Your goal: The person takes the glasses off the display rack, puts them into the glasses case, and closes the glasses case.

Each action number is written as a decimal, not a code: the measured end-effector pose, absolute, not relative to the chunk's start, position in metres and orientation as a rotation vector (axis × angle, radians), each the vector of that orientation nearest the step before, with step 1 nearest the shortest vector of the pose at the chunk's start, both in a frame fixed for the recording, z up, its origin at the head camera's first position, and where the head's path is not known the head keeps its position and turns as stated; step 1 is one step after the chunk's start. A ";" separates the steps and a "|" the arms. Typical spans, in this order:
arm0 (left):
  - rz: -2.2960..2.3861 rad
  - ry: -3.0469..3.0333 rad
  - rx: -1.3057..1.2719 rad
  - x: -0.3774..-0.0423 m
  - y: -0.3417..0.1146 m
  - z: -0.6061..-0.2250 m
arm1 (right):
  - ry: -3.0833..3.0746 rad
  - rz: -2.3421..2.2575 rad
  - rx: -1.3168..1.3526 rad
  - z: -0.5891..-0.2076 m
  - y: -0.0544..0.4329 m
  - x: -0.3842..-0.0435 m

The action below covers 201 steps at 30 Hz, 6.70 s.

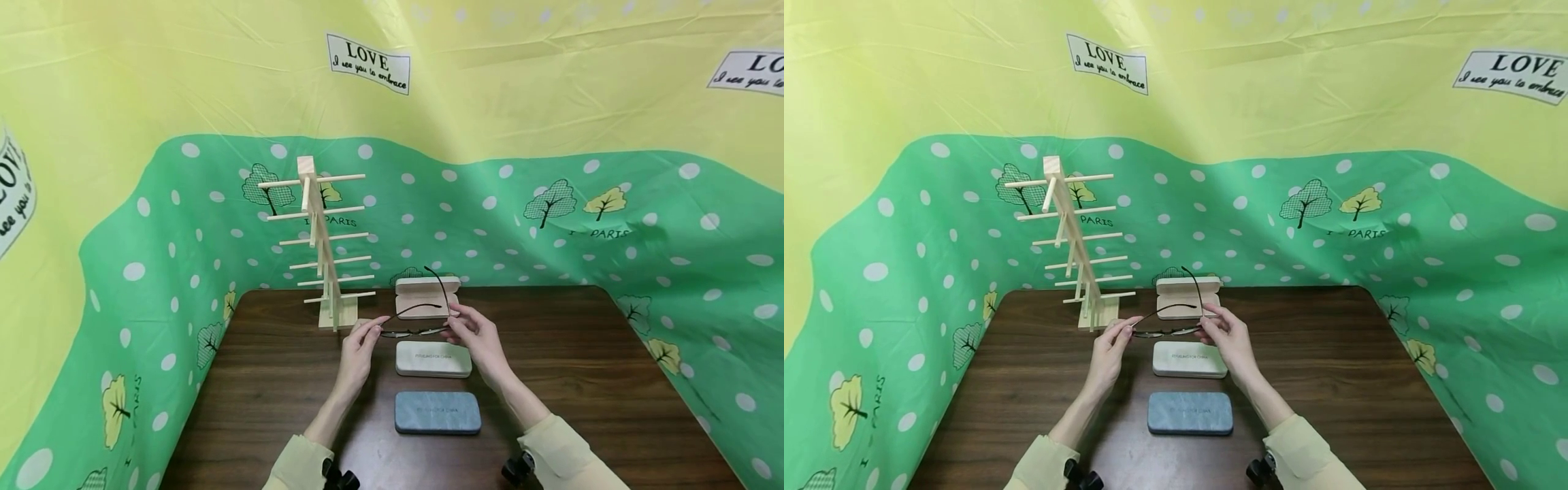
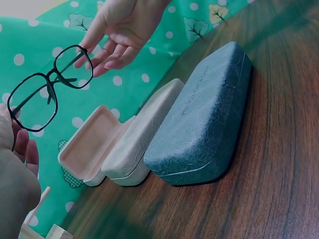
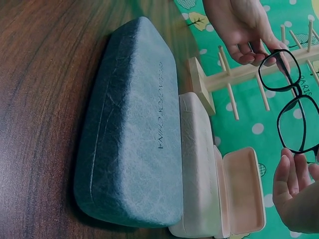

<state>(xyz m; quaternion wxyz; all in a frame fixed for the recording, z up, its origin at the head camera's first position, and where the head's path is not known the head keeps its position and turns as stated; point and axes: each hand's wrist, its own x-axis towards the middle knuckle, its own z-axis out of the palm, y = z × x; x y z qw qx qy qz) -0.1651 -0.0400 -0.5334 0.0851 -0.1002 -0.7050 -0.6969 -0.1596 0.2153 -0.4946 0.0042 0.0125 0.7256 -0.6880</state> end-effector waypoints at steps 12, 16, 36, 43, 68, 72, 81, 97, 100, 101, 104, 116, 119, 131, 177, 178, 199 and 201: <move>-2.088 -2.103 -0.306 -0.163 -0.040 -0.533 | 2.272 -2.135 -0.014 -0.497 0.215 -0.157; -2.099 -2.102 -0.303 -0.164 -0.040 -0.533 | 2.260 -2.133 -0.040 -0.498 0.215 -0.158; -2.111 -2.097 -0.261 -0.165 -0.038 -0.531 | 2.308 -2.091 -0.121 -0.499 0.216 -0.158; -2.142 -2.109 -0.216 -0.165 -0.035 -0.524 | 2.326 -2.093 -0.076 -0.499 0.217 -0.160; -2.247 -1.949 -0.004 -0.174 -0.027 -0.530 | 2.354 -2.044 -0.005 -0.503 0.220 -0.163; -2.209 -1.979 -0.007 -0.177 -0.027 -0.532 | 2.346 -2.038 0.016 -0.503 0.220 -0.165; -2.143 -2.039 -0.001 -0.188 -0.028 -0.539 | 2.355 -2.003 0.144 -0.505 0.224 -0.173; -2.105 -2.182 0.203 -0.208 -0.017 -0.529 | 2.185 -2.000 0.107 -0.507 0.234 -0.193; -2.123 -2.192 0.206 -0.212 -0.016 -0.531 | 2.180 -1.990 0.102 -0.511 0.237 -0.198; -2.137 -2.194 0.200 -0.214 -0.016 -0.532 | 2.181 -1.984 0.105 -0.512 0.238 -0.200; -2.186 -2.199 0.185 -0.219 -0.014 -0.533 | 2.189 -1.968 0.133 -0.514 0.241 -0.207; -2.173 -2.312 0.182 -0.250 -0.006 -0.537 | 2.227 -1.982 0.328 -0.520 0.246 -0.246; -2.175 -2.320 0.211 -0.258 -0.004 -0.540 | 2.239 -1.975 0.351 -0.522 0.247 -0.255; -2.406 -2.131 0.378 -0.280 0.001 -0.561 | 2.367 -1.801 0.487 -0.538 0.251 -0.281; -1.678 -2.636 0.439 -0.305 0.016 -0.573 | 2.541 -1.450 0.359 -0.561 0.259 -0.304; -1.678 -2.639 0.437 -0.305 0.016 -0.573 | 2.539 -1.451 0.360 -0.561 0.259 -0.304; -1.575 -2.700 0.352 -0.298 0.013 -0.578 | 2.778 -1.207 0.221 -0.564 0.266 -0.294; -1.565 -2.706 0.337 -0.297 0.013 -0.578 | 2.796 -1.206 0.211 -0.564 0.267 -0.292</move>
